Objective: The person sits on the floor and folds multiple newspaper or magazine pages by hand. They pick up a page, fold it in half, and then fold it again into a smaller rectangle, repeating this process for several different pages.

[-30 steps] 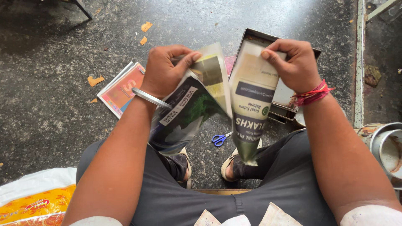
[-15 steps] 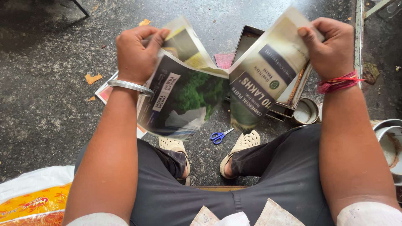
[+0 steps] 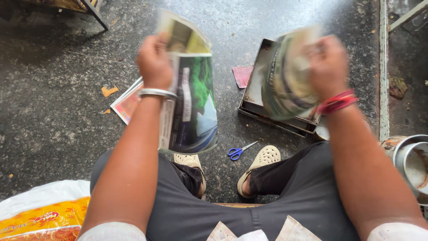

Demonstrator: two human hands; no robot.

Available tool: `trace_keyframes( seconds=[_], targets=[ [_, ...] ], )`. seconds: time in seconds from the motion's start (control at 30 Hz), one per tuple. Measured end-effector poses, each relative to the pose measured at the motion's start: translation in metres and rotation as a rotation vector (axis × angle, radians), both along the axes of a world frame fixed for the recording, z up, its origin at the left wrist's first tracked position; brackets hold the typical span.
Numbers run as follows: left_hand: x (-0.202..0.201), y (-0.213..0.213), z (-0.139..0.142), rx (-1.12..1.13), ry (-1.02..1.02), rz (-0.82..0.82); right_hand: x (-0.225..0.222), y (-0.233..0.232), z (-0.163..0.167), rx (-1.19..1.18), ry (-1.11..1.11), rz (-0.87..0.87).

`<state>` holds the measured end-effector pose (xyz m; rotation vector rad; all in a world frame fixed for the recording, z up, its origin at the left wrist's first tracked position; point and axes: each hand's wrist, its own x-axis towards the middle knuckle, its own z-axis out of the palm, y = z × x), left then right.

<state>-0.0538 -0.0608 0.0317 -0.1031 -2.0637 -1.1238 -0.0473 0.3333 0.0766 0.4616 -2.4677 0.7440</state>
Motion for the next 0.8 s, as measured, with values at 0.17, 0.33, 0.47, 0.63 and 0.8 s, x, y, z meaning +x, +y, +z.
trace_keyframes(
  seconds=[0.17,0.33,0.47,0.63,0.8],
  targets=[
    [0.026,0.082,-0.009,0.182,-0.245,-0.029,0.068,-0.12,-0.034,-0.309,-0.438,0.096],
    [0.064,0.116,-0.004,0.456,-0.42,-0.313,0.09,-0.136,-0.033,-0.431,-0.551,0.159],
    [0.075,0.104,0.01,0.546,-0.451,-0.573,0.088,-0.126,-0.015,-0.476,-0.466,0.238],
    [0.075,0.092,0.024,0.591,-0.502,-0.696,0.085,-0.125,-0.002,-0.57,-0.503,0.382],
    [0.067,0.085,0.02,0.58,-0.57,-0.697,0.078,-0.123,0.003,-0.437,-0.476,0.401]
  ],
)
